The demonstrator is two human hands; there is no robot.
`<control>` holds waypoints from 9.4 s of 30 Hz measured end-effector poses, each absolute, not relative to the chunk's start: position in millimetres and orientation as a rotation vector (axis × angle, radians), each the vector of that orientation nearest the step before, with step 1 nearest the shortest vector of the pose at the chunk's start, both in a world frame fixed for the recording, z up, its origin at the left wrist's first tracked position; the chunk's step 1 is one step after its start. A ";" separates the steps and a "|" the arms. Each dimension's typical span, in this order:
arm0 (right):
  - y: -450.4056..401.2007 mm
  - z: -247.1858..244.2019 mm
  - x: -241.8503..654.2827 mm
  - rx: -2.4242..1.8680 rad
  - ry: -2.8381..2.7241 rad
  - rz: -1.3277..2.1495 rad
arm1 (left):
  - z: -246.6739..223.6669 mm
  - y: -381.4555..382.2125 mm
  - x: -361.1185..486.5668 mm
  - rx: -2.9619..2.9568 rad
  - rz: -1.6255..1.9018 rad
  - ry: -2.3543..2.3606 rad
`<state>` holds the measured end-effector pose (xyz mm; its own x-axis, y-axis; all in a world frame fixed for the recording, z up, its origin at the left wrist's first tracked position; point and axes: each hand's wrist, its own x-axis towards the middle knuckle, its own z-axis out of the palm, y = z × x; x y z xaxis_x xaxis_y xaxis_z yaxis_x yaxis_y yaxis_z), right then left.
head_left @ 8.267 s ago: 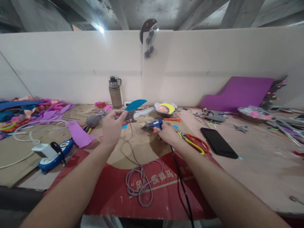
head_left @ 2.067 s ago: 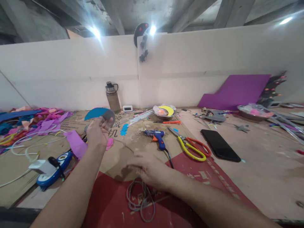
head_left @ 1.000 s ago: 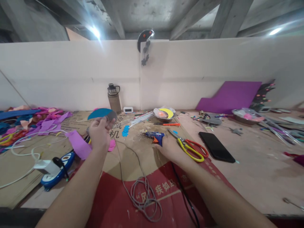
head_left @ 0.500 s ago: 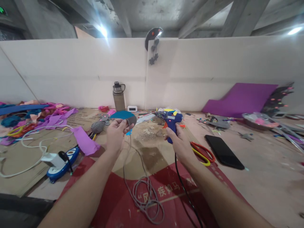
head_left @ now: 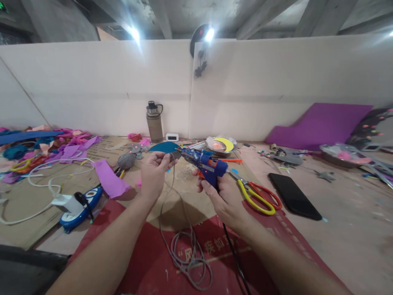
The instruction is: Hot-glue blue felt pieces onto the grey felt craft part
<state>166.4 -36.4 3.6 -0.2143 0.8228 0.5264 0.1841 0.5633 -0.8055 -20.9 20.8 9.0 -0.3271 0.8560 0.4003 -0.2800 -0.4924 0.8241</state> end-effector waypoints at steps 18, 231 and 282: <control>-31.8 -9.3 166.8 -0.857 -1.799 0.669 | 14.1 12.7 -16.2 1.167 1.849 0.853; 15.9 26.0 134.1 -0.856 -1.451 0.681 | 24.0 2.0 -7.0 0.897 1.638 0.787; 14.2 28.7 139.5 -0.865 -1.407 1.098 | 25.1 3.3 -14.2 0.858 1.417 0.815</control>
<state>139.5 14.2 28.7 -0.1342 0.9407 0.3116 -0.0733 0.3041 -0.9498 -14.2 3.3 25.1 0.0026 0.9996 0.0291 -0.4778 -0.0243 0.8781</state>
